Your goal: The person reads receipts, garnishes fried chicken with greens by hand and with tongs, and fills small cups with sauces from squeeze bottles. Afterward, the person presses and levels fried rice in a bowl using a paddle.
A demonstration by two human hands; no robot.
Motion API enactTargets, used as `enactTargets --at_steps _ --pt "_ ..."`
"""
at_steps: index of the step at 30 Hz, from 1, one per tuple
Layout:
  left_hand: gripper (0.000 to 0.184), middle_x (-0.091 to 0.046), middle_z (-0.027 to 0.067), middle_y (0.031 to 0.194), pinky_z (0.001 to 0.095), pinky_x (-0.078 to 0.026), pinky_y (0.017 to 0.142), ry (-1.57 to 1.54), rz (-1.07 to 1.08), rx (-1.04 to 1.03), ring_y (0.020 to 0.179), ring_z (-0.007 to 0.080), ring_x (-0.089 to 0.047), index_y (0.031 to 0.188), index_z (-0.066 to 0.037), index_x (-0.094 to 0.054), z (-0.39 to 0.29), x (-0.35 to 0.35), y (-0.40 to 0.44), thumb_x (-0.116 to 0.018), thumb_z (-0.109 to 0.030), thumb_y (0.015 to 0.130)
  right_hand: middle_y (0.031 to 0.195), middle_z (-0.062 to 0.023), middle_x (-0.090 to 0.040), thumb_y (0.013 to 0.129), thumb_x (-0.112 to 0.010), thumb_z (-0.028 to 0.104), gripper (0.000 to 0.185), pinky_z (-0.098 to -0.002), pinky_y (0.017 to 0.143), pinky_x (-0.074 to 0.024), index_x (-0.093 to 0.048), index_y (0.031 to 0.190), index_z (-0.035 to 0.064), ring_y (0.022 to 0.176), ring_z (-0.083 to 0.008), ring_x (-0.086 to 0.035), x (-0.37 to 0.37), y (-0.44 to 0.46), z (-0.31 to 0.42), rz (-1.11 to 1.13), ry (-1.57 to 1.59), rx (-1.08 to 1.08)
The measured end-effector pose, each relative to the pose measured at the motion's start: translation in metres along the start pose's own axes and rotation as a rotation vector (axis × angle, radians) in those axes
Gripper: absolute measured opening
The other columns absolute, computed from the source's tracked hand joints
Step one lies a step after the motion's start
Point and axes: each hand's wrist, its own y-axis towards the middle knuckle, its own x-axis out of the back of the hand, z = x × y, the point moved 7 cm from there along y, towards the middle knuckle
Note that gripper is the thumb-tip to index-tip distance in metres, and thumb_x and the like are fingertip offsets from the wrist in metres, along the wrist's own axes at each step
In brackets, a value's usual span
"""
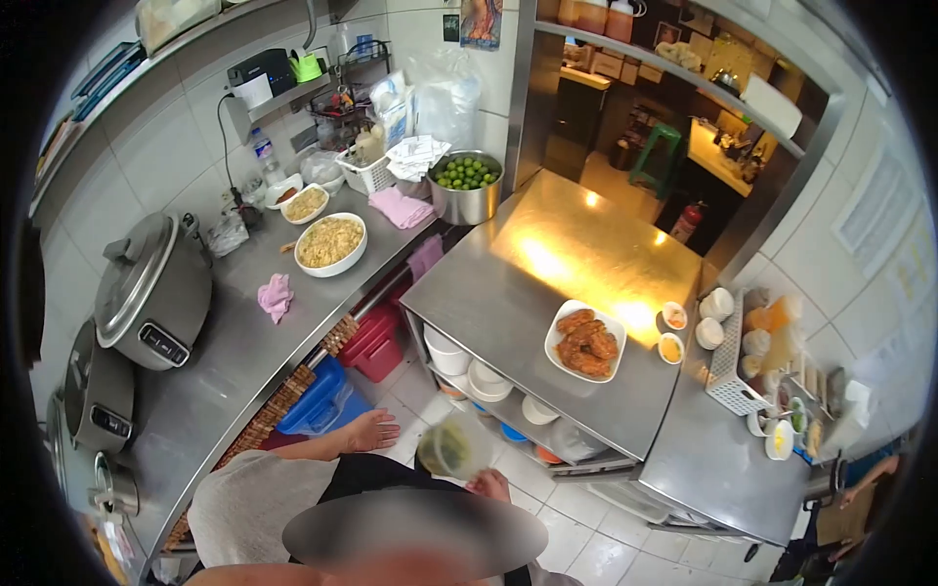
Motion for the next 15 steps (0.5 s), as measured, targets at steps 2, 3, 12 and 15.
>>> enactTargets --at_steps 2,3,12,15 --pt "0.066 -0.042 0.0147 0.124 0.0508 -0.032 0.096 -0.054 0.189 0.062 0.116 0.0301 -0.040 0.132 -0.014 -0.030 -0.021 -0.062 -0.045 -0.048 -0.052 0.082 0.066 -0.0109 -0.057 0.080 -0.055 0.008 0.011 -0.0376 0.054 -0.0537 -0.048 0.087 0.0028 0.054 -0.0229 -0.059 -0.062 -0.004 0.049 0.241 0.063 0.028" --pt "0.073 -0.037 0.0143 0.129 0.0526 -0.029 0.097 -0.114 0.389 0.039 0.120 0.0309 -0.035 0.133 -0.014 -0.029 -0.032 -0.097 -0.071 -0.047 -0.058 0.079 0.065 -0.0102 -0.057 0.079 -0.055 0.006 0.011 -0.0367 0.051 -0.0535 -0.047 0.086 0.0031 0.052 -0.0219 -0.059 -0.087 -0.009 0.075 0.250 0.031 0.025" --pt "0.092 -0.039 0.0142 0.130 0.0525 -0.028 0.099 -0.313 0.855 -0.201 0.119 0.0327 -0.038 0.129 -0.011 -0.037 -0.112 -0.154 -0.111 -0.057 -0.069 0.061 0.065 -0.0072 -0.058 0.078 -0.057 0.007 0.012 -0.0305 0.041 -0.0502 -0.048 0.085 0.0039 0.047 -0.0165 -0.057 -0.191 -0.013 0.206 0.336 -0.166 0.147" --pt "0.081 -0.044 0.0112 0.126 0.0503 -0.030 0.098 -0.372 0.888 -0.287 0.117 0.0300 -0.040 0.126 -0.013 -0.040 -0.130 -0.148 -0.123 -0.063 -0.060 0.065 0.080 -0.0048 -0.058 0.079 -0.058 0.008 0.015 -0.0252 0.059 -0.0509 -0.050 0.090 0.0023 0.068 -0.0116 -0.059 -0.212 -0.006 0.220 0.289 -0.270 0.222"
